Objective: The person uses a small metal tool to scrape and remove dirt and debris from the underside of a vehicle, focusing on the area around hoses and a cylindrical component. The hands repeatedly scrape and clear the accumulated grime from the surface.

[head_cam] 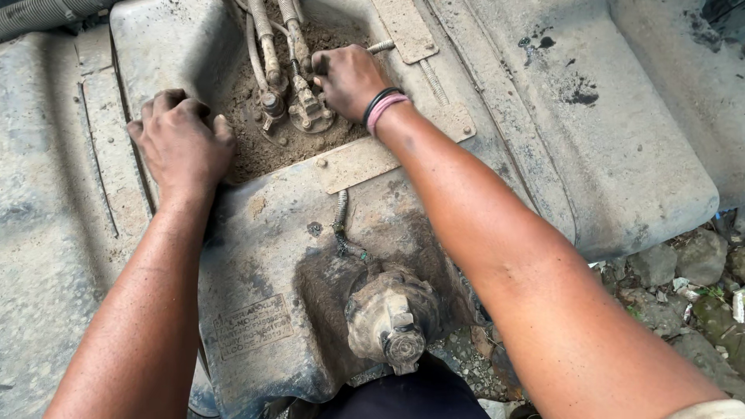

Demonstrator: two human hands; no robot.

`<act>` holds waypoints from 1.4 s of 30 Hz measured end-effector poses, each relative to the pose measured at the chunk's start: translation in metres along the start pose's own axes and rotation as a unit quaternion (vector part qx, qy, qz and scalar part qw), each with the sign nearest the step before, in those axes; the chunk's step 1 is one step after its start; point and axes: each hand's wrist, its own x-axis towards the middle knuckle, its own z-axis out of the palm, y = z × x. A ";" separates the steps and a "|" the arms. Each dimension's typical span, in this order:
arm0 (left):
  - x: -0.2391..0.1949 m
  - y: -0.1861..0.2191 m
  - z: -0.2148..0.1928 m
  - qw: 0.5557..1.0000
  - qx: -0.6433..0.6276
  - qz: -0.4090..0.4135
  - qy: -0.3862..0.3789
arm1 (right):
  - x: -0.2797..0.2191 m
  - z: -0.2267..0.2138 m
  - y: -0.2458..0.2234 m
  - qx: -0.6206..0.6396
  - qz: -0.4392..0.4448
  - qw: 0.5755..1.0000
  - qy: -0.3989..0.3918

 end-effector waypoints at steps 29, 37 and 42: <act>-0.003 0.002 -0.005 1.000 -0.008 0.013 0.006 | -0.004 -0.011 0.001 0.052 0.089 0.994 -0.038; -0.004 0.005 -0.008 0.999 -0.024 0.016 0.020 | 0.002 -0.005 0.014 0.040 0.019 0.998 -0.051; -0.004 0.005 -0.008 1.000 -0.011 0.022 0.017 | 0.006 -0.009 0.010 0.133 0.105 0.979 -0.117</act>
